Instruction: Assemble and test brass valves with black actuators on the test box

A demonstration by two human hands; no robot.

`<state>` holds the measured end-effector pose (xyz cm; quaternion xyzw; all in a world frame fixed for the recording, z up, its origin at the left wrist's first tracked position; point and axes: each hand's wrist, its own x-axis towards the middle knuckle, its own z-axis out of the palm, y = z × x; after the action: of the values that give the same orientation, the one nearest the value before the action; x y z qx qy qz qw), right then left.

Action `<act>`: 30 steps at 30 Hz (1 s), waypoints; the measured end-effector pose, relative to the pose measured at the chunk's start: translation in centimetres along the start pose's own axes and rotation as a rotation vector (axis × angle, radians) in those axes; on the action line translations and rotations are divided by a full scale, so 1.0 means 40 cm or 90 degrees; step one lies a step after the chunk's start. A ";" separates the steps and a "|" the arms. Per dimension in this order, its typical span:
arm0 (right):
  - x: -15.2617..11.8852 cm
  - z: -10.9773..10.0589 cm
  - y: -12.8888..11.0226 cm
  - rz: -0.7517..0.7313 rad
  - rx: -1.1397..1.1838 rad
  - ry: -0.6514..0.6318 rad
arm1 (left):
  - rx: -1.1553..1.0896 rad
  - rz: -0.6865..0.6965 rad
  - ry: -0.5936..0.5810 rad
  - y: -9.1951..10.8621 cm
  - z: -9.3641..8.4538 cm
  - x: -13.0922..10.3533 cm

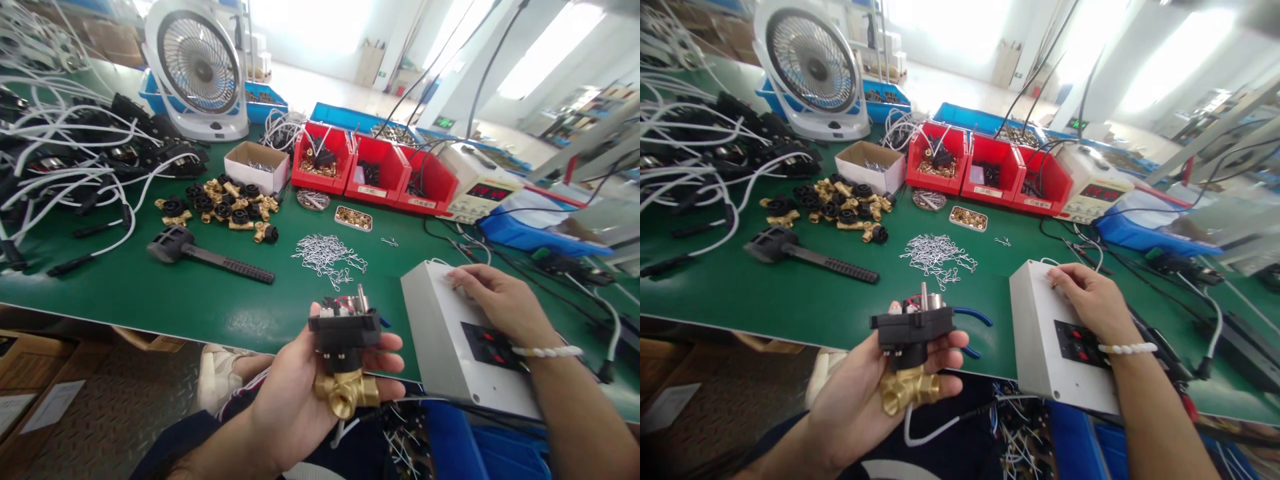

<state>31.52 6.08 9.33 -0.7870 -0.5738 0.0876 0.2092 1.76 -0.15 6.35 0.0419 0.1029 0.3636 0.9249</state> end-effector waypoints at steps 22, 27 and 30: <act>-0.013 -0.006 -0.017 -0.008 0.035 -0.026 | 0.254 0.191 0.190 0.008 0.020 -0.018; -0.015 -0.003 -0.018 -0.004 0.046 -0.024 | 0.281 0.204 0.196 0.005 0.027 -0.025; -0.013 -0.002 -0.015 -0.004 0.049 -0.019 | 0.290 0.197 0.192 0.005 0.026 -0.021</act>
<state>30.87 5.73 9.59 -0.7752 -0.5756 0.1202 0.2309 1.24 -0.57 7.53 0.2088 0.3104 0.4698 0.7995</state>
